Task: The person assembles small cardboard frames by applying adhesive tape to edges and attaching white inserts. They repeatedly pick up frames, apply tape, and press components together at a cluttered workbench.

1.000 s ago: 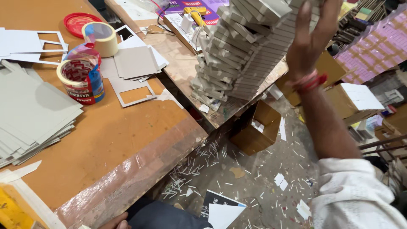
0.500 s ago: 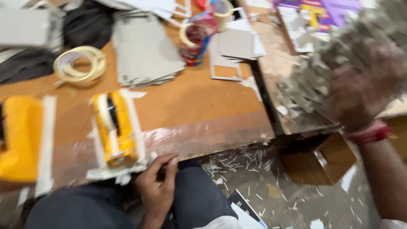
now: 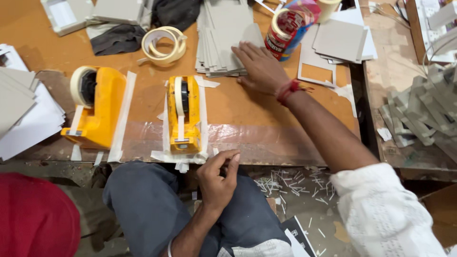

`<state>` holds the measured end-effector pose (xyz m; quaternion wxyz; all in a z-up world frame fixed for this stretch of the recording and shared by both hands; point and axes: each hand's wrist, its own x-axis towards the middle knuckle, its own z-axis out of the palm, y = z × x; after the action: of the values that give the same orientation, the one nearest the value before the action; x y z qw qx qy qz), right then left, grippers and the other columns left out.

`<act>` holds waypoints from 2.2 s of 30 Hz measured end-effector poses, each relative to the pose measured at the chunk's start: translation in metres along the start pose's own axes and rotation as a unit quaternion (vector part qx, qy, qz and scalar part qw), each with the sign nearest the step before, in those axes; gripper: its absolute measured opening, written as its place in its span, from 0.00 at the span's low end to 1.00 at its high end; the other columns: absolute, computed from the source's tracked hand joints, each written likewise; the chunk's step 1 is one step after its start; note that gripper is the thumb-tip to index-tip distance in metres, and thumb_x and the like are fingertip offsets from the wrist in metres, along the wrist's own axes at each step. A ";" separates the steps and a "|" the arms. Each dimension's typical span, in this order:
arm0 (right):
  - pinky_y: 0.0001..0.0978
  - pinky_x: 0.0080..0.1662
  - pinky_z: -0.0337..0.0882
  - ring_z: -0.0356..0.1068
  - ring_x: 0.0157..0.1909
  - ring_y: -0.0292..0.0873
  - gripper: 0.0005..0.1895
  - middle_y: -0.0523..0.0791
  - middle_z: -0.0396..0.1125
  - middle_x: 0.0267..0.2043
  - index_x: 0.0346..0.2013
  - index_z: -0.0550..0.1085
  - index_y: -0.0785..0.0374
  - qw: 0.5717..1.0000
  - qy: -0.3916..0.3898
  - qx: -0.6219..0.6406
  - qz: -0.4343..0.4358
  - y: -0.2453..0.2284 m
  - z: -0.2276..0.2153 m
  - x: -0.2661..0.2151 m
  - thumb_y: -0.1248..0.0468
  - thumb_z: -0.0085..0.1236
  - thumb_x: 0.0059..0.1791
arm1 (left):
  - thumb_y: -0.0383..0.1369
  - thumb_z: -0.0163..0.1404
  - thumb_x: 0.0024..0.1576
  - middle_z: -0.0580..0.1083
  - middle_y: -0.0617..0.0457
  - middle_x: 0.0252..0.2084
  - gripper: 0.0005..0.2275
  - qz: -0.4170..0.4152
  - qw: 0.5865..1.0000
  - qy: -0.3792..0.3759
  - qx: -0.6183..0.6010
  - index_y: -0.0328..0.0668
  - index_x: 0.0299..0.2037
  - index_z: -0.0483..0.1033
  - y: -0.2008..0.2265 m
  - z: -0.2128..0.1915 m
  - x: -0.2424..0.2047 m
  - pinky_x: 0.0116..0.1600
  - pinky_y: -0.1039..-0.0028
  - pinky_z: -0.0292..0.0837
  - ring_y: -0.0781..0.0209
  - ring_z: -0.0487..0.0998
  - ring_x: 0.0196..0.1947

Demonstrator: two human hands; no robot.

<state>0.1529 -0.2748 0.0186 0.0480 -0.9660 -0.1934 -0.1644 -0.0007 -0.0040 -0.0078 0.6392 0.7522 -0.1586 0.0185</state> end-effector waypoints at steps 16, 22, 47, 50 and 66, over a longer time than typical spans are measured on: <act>0.42 0.52 0.74 0.77 0.52 0.49 0.11 0.49 0.75 0.52 0.46 0.78 0.60 0.981 0.187 -0.007 0.047 -0.022 0.022 -0.019 0.62 0.62 0.49 | 0.30 0.60 0.55 0.78 0.50 0.31 0.07 0.131 0.984 -0.116 0.045 0.40 0.42 0.82 0.043 0.007 0.002 0.35 0.72 0.72 0.60 0.78 0.29; 0.42 0.49 0.73 0.77 0.52 0.48 0.10 0.47 0.75 0.53 0.42 0.75 0.59 0.981 0.182 -0.007 0.063 -0.014 0.033 -0.022 0.57 0.63 0.51 | 0.34 0.56 0.62 0.77 0.50 0.35 0.09 0.042 0.919 -0.321 -0.226 0.37 0.46 0.76 0.095 0.041 -0.012 0.41 0.73 0.75 0.61 0.80 0.34; 0.40 0.58 0.76 0.75 0.58 0.47 0.08 0.47 0.73 0.54 0.45 0.77 0.61 0.946 0.279 0.091 0.138 -0.034 0.032 -0.038 0.64 0.64 0.52 | 0.28 0.59 0.58 0.73 0.59 0.26 0.04 -0.037 0.986 -0.130 -0.097 0.36 0.38 0.77 0.009 0.057 0.003 0.29 0.81 0.63 0.75 0.66 0.24; 0.34 0.57 0.76 0.75 0.54 0.44 0.06 0.47 0.74 0.51 0.47 0.77 0.67 0.854 0.386 0.259 0.233 -0.053 0.030 -0.063 0.70 0.58 0.55 | 0.28 0.57 0.61 0.73 0.58 0.32 0.09 -0.066 0.992 -0.009 -0.105 0.37 0.48 0.74 0.004 0.048 0.007 0.33 0.84 0.67 0.76 0.69 0.29; 0.33 0.40 0.64 0.63 0.40 0.42 0.36 0.51 0.64 0.41 0.69 0.63 0.69 0.489 0.406 0.550 0.542 -0.213 0.009 -0.211 0.74 0.65 0.48 | 0.28 0.59 0.59 0.76 0.42 0.55 0.20 -0.120 0.957 -0.122 -0.232 0.30 0.60 0.70 -0.003 0.049 0.037 0.59 0.71 0.74 0.61 0.77 0.53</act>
<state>-0.1111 -0.1531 -0.0543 0.7222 -0.4840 0.3580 -0.3405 0.0266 -0.0585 -0.0111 0.7696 0.5931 -0.1436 -0.1880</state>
